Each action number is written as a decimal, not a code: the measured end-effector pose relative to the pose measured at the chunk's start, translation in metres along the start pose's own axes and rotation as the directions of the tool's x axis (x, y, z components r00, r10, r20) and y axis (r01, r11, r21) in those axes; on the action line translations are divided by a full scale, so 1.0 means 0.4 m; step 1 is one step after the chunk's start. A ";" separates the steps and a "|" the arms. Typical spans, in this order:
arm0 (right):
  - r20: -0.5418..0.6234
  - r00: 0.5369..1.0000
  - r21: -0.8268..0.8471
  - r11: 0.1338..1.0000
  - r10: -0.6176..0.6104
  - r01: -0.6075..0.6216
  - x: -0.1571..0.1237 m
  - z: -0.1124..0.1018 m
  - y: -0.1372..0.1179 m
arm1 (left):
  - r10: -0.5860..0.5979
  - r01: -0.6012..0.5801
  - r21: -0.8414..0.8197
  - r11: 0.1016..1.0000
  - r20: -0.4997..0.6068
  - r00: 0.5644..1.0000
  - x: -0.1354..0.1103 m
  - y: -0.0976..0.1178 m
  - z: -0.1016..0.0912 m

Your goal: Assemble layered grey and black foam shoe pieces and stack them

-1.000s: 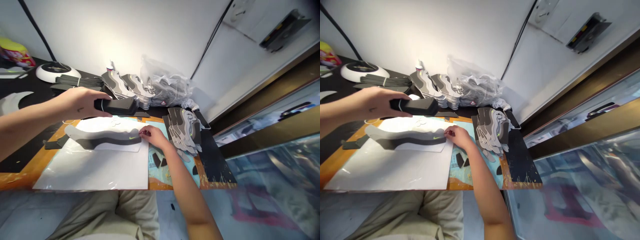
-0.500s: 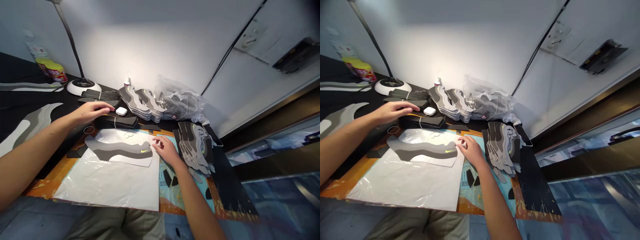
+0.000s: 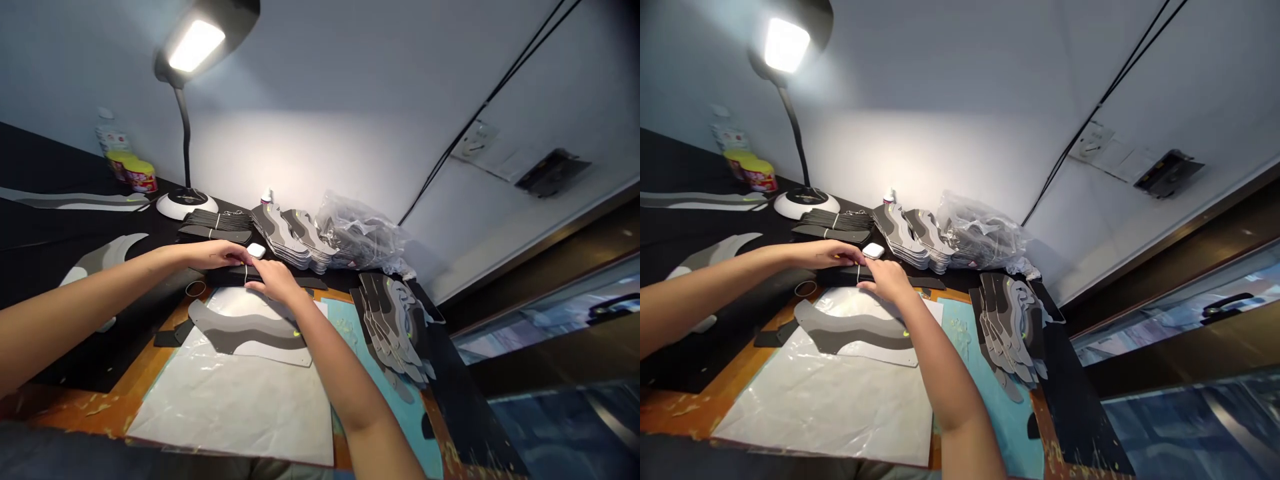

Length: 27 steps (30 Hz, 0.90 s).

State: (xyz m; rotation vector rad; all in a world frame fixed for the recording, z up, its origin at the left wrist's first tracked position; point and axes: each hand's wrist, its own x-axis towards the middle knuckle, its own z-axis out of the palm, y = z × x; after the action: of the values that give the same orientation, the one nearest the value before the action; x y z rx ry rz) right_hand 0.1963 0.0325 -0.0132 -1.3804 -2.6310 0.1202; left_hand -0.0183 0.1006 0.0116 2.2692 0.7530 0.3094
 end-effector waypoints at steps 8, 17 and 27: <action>-0.084 0.996 0.058 0.997 -0.039 0.044 -0.014 0.054 0.033 | -0.045 0.085 -0.256 0.963 0.157 0.987 0.048 -0.006 0.020; -0.163 0.985 0.167 0.983 -0.054 0.081 -0.008 0.073 0.053 | -0.048 0.074 -0.312 0.947 0.091 0.995 0.032 -0.033 0.070; -0.071 0.997 0.197 0.980 0.008 0.006 0.003 0.042 0.041 | -0.164 0.147 -0.126 0.981 -0.132 0.978 -0.040 -0.031 0.003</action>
State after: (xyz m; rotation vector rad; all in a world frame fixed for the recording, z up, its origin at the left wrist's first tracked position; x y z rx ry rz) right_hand 0.2060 0.0430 -0.0320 -1.2951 -2.4832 0.3159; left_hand -0.0359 0.0975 0.0022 2.0817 0.9560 0.4323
